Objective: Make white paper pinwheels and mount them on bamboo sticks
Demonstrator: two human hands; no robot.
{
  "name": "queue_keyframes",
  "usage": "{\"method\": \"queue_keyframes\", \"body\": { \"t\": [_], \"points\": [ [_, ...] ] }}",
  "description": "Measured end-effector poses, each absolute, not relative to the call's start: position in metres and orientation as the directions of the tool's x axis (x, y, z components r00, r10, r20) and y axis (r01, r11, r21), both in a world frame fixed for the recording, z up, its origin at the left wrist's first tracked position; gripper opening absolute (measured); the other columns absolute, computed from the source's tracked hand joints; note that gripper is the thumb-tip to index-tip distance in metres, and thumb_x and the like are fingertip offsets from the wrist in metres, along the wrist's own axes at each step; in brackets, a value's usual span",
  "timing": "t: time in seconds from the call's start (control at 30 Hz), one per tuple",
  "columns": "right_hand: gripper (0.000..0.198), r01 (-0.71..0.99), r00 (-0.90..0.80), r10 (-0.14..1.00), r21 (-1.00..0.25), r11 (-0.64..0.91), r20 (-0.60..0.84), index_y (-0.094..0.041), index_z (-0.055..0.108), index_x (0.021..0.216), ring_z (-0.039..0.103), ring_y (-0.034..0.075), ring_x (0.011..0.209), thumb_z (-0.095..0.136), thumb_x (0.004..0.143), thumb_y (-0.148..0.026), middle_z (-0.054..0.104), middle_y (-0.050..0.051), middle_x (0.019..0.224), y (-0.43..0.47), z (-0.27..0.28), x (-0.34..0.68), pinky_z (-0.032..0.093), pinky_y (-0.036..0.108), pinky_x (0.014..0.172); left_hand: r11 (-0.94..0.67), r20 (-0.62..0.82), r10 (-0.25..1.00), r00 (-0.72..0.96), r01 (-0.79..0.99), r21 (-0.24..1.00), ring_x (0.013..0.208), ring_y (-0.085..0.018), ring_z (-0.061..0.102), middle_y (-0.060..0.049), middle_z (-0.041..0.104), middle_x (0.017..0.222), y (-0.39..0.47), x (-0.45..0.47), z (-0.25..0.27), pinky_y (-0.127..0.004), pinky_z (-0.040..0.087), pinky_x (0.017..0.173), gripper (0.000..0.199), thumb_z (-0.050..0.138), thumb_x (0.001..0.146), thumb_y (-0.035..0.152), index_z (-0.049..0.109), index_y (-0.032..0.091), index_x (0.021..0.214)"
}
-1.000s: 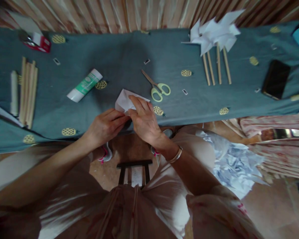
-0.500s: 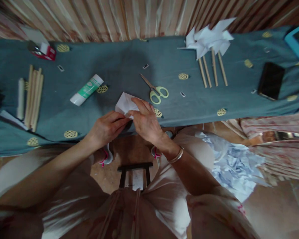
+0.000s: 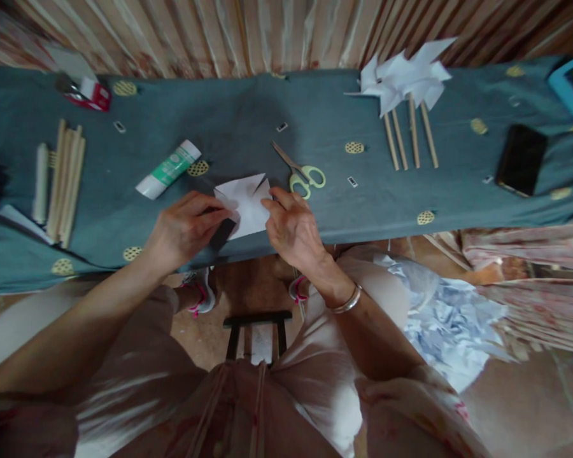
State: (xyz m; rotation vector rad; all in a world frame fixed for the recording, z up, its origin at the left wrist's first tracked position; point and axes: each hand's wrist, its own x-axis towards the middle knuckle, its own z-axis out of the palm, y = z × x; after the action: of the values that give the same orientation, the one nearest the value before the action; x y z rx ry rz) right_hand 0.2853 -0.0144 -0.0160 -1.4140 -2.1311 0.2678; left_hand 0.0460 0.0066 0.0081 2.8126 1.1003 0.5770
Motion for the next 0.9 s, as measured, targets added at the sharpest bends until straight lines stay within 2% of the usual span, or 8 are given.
{"method": "queue_keyframes", "body": {
  "t": [0.1, 0.27, 0.5, 0.77, 0.9],
  "points": [
    [0.035, 0.776, -0.295, 0.901, -0.471, 0.420, 0.317, -0.020, 0.071, 0.111, 0.063, 0.028, 0.113, 0.045, 0.088, -0.013, 0.068, 0.011, 0.128, -0.017, -0.016, 0.286, 0.049, 0.052, 0.106, -0.744, 0.342, 0.660, 0.669, 0.647, 0.169, 0.091, -0.022, 0.063, -0.010, 0.072, 0.102, 0.009, 0.043, 0.010, -0.035, 0.056, 0.074, 0.024, 0.047, 0.099, 0.016, 0.071, 0.017, 0.101],
    [0.033, 0.784, -0.310, 0.886, -0.434, 0.443, 0.345, -0.023, 0.072, 0.107, 0.064, 0.026, 0.106, 0.047, 0.088, -0.011, 0.069, 0.009, 0.124, -0.019, -0.015, 0.285, 0.053, 0.048, 0.101, -0.761, 0.316, 0.647, 0.694, 0.609, 0.222, 0.090, -0.022, 0.063, -0.009, 0.071, 0.102, 0.000, 0.052, 0.014, -0.038, 0.055, 0.077, 0.019, 0.051, 0.099, 0.022, 0.070, 0.022, 0.100],
    [0.034, 0.797, -0.323, 0.873, -0.392, 0.459, 0.366, -0.015, 0.074, 0.104, 0.066, 0.028, 0.103, 0.047, 0.085, -0.008, 0.071, 0.014, 0.121, -0.021, -0.013, 0.281, 0.055, 0.047, 0.096, -0.808, 0.300, 0.584, 0.754, 0.576, 0.125, 0.083, -0.020, 0.063, -0.008, 0.070, 0.094, -0.009, 0.065, 0.007, -0.034, 0.054, 0.072, 0.021, 0.050, 0.101, 0.025, 0.070, 0.017, 0.099],
    [0.041, 0.718, -0.332, 0.920, -0.577, 0.390, 0.208, -0.021, 0.072, 0.112, 0.063, 0.030, 0.117, 0.060, 0.074, -0.011, 0.067, 0.011, 0.129, -0.019, 0.000, 0.293, 0.051, 0.051, 0.104, -0.795, 0.269, 0.598, 0.755, 0.602, 0.078, 0.082, -0.020, 0.066, -0.009, 0.071, 0.093, -0.011, 0.064, 0.006, -0.032, 0.055, 0.070, 0.021, 0.049, 0.099, 0.019, 0.069, 0.014, 0.098],
    [0.034, 0.648, -0.357, 0.916, -0.658, 0.383, 0.182, -0.023, 0.072, 0.113, 0.064, 0.029, 0.119, 0.067, 0.079, -0.020, 0.067, 0.009, 0.130, -0.017, 0.003, 0.301, 0.050, 0.050, 0.104, -0.783, 0.274, 0.617, 0.738, 0.612, 0.116, 0.083, -0.020, 0.067, -0.009, 0.071, 0.092, -0.012, 0.062, 0.007, -0.032, 0.055, 0.069, 0.020, 0.049, 0.099, 0.018, 0.069, 0.016, 0.098]
  ]
}}
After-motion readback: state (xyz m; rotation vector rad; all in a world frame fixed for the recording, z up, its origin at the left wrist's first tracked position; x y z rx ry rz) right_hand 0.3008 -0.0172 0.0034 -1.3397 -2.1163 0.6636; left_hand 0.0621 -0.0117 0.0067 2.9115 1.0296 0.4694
